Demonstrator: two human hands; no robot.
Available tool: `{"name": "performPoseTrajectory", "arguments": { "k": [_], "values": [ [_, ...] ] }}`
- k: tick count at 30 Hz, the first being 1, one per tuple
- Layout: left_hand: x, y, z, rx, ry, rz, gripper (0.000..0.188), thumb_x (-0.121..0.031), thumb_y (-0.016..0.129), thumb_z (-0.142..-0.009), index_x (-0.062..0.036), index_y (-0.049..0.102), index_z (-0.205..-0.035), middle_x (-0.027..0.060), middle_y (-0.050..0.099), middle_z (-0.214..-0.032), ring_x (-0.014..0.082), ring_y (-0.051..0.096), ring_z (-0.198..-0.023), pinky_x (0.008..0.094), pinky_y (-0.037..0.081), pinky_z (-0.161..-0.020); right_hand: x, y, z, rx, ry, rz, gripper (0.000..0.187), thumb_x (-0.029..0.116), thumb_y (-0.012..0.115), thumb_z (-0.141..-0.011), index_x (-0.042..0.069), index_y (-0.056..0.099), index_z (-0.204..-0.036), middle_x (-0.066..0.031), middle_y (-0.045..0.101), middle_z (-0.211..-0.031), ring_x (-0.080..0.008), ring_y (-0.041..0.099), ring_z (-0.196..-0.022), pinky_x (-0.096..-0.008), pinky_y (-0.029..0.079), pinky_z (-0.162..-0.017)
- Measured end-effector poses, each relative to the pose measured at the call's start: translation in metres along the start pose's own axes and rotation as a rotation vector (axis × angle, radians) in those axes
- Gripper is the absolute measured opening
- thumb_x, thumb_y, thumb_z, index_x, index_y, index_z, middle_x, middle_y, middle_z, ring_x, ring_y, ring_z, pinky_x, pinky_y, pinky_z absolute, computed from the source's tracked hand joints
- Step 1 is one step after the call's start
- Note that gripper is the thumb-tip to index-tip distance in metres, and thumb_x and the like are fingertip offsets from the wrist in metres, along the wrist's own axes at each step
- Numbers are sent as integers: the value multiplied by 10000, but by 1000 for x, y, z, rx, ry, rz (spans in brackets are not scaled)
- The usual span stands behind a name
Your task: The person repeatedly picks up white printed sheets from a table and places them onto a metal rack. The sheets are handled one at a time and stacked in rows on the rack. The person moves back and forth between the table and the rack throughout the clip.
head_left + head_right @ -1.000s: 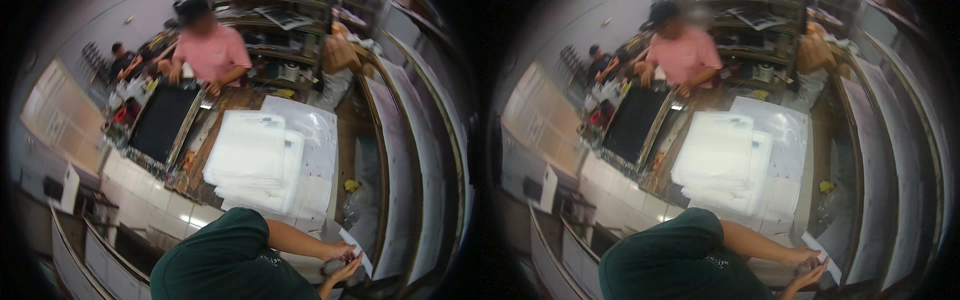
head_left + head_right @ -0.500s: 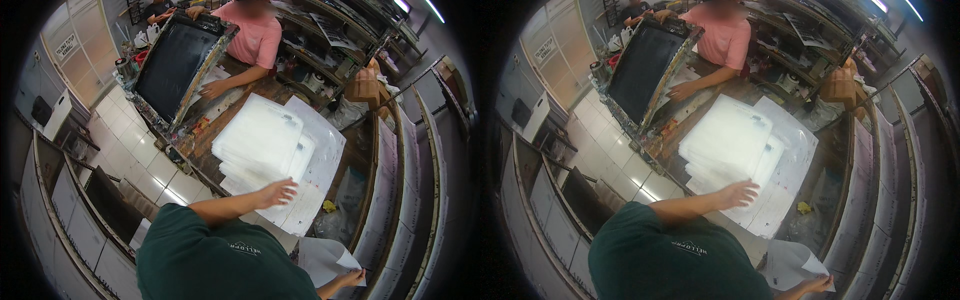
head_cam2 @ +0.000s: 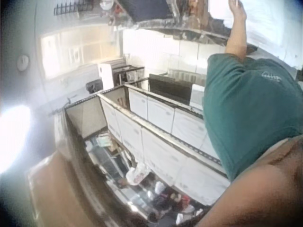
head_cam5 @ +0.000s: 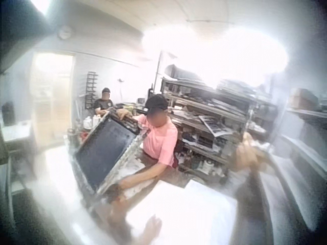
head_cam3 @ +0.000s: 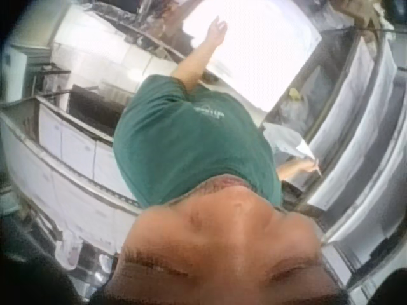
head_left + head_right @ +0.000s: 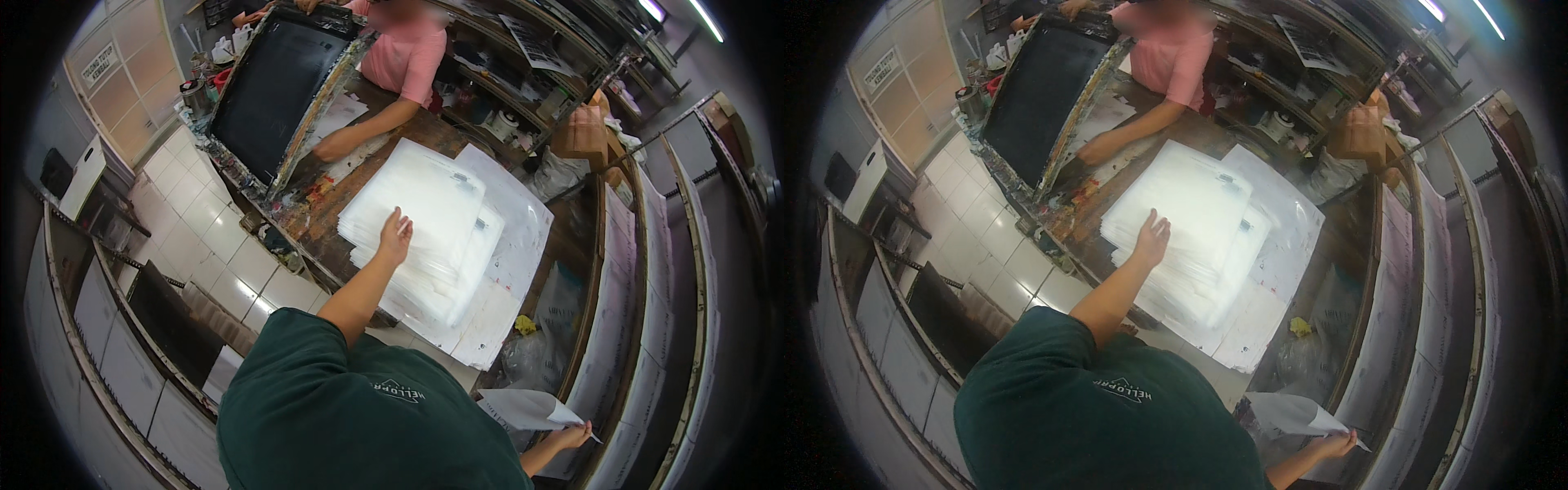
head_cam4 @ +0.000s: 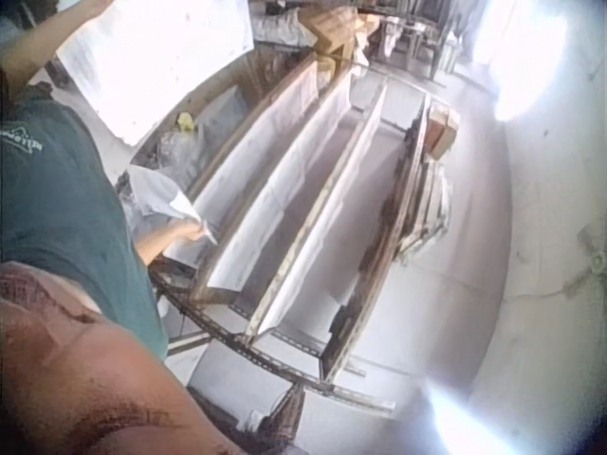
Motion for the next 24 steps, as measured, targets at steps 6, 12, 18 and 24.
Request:
{"name": "performPoseTrajectory", "arguments": {
  "k": [6, 12, 18, 24],
  "values": [
    [-24, 8, -35, -36, 143, 73, 804, -402, 705, -682, -55, 270, -1263, 139, 280, -1178, 154, 443, -858, 195, 439, -687, 33, -7, 39, -86, 99, -11, 259, 55, 390, -768, 50, 526, -989, -99, 476, -972, -232, 478, -872, -340, 409, -753],
    [9, -26, -127, -139, 0, 89, 351, -297, 603, -801, -13, 507, -984, 59, 515, -744, 101, 508, -618, 128, 447, -549, 35, -39, 40, -5, 19, 12, 240, 49, 402, -785, 51, 516, -997, -72, 497, -932, -186, 483, -815, -323, 425, -679],
    [74, -7, -139, -37, 34, -540, 365, -252, 522, -852, 60, 475, -1035, 109, 534, -1052, 202, 540, -924, 279, 435, -864, 50, -40, 100, -102, 50, 263, 335, -49, 434, -728, 12, 554, -1035, -71, 570, -965, -145, 536, -810, -239, 427, -704],
    [144, 88, -47, 254, 2, -700, 650, -153, 455, -868, 162, -27, -1169, 266, 405, -1192, 284, 483, -1058, 358, 377, -947, -10, -9, 131, 76, 149, 408, 352, -18, 436, -618, 39, 648, -894, -132, 637, -866, -222, 590, -841, -283, 431, -767]
  ]
}}
Point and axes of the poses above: each hand's wrist, its own z-axis away from the middle knuckle, its own y-axis out of the palm, x = y × z, the point moved 1 cm from there along -z, towards the middle knuckle
